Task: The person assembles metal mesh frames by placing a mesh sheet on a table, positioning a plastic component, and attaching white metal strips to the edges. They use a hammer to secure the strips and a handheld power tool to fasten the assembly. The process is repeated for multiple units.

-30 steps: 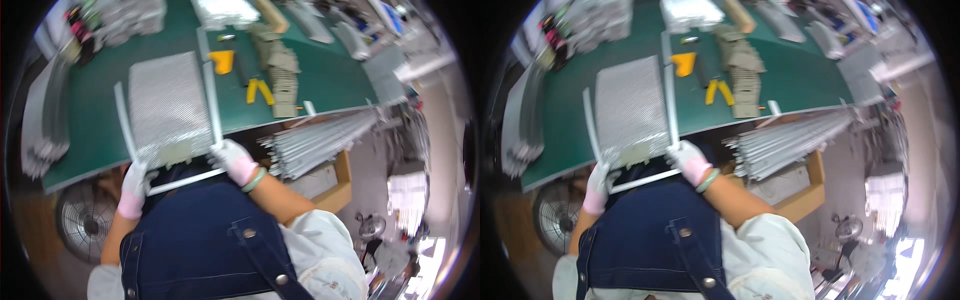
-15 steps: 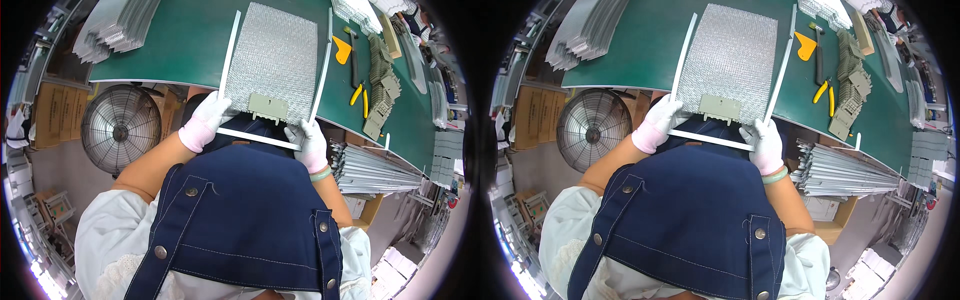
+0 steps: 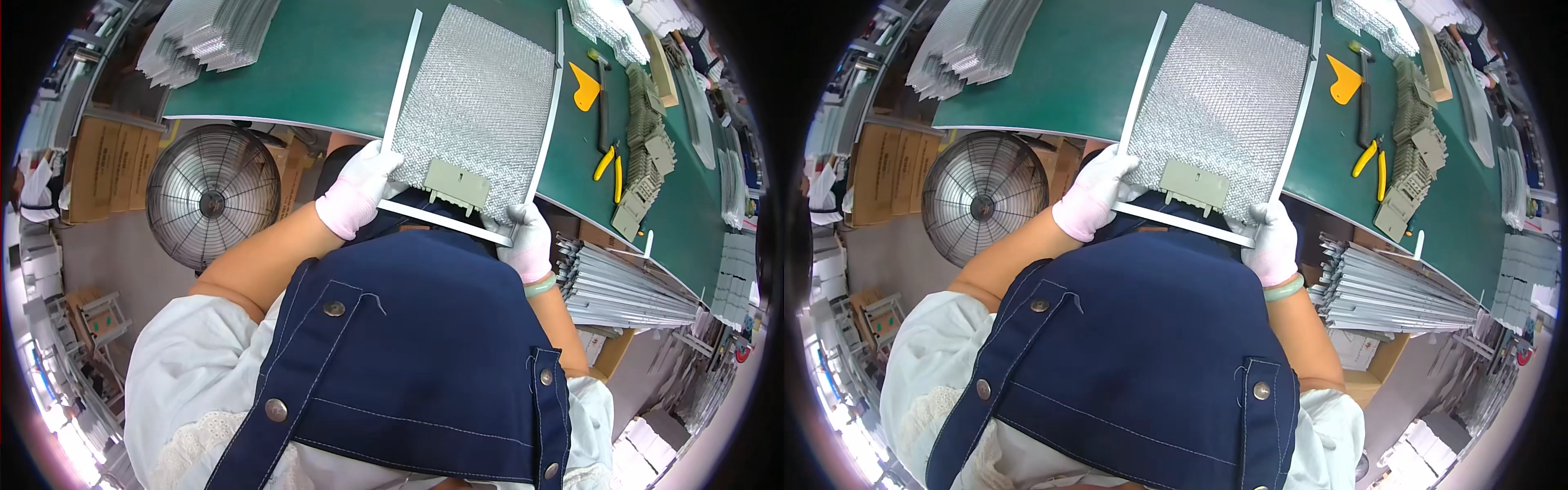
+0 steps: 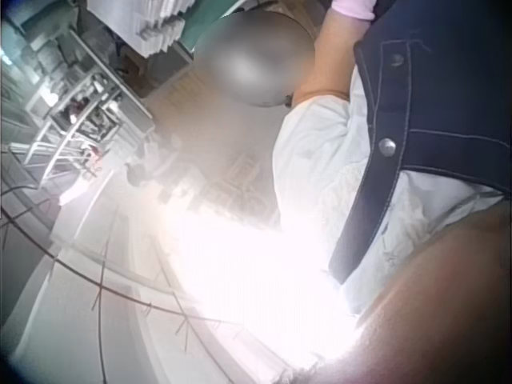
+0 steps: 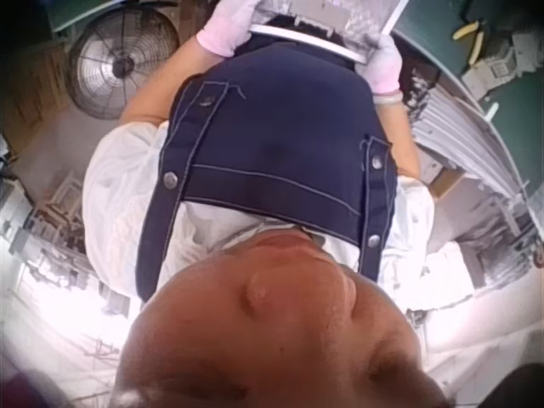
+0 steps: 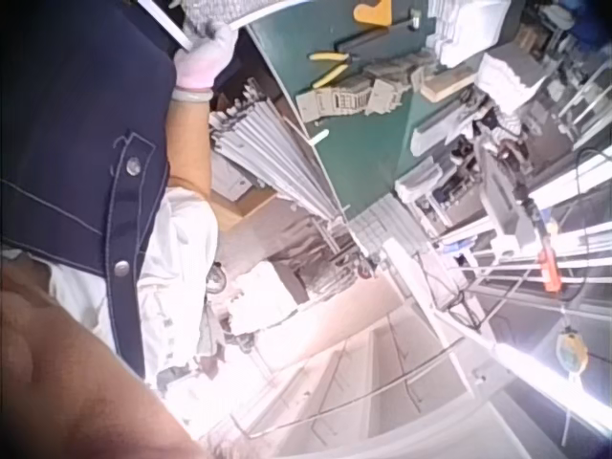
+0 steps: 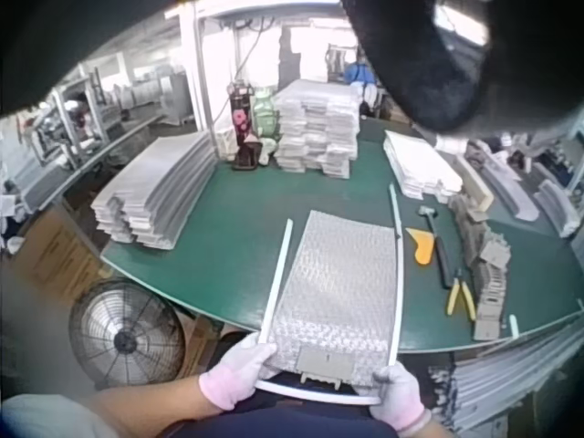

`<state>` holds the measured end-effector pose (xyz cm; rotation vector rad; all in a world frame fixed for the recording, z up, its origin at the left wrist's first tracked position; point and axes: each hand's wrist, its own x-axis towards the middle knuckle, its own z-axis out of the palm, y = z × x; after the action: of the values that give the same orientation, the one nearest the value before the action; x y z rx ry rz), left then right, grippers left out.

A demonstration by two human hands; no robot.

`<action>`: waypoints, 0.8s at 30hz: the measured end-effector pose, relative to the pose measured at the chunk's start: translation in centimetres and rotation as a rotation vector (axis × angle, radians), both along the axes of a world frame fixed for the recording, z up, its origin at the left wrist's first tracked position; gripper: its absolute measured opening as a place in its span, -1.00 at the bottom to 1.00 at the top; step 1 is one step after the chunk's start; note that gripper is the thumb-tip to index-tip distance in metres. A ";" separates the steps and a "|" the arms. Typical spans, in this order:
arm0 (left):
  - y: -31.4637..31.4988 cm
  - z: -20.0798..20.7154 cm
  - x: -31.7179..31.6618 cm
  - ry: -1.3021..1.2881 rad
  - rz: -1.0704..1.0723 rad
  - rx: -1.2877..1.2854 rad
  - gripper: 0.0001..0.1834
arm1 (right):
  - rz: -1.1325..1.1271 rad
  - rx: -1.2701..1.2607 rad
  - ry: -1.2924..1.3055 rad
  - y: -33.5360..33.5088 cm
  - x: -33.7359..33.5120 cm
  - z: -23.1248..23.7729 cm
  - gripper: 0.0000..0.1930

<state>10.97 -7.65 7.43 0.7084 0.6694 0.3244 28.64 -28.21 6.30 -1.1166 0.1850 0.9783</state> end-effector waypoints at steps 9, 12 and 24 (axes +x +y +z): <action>0.4 -1.0 0.1 0.091 -0.011 0.122 -0.73 | -0.018 -0.077 -0.097 0.9 -0.4 1.1 -0.70; 0.8 -1.3 0.1 0.171 -0.048 0.135 -0.77 | -0.048 0.027 0.026 0.5 0.2 -0.1 -0.78; -0.6 0.2 -0.5 -0.045 -0.133 -0.028 -0.56 | 0.037 0.040 0.091 0.6 -1.2 2.4 -0.72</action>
<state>10.45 -8.22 7.61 0.7130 0.5798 0.2072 27.48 -27.62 8.70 -1.0428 0.2185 1.0623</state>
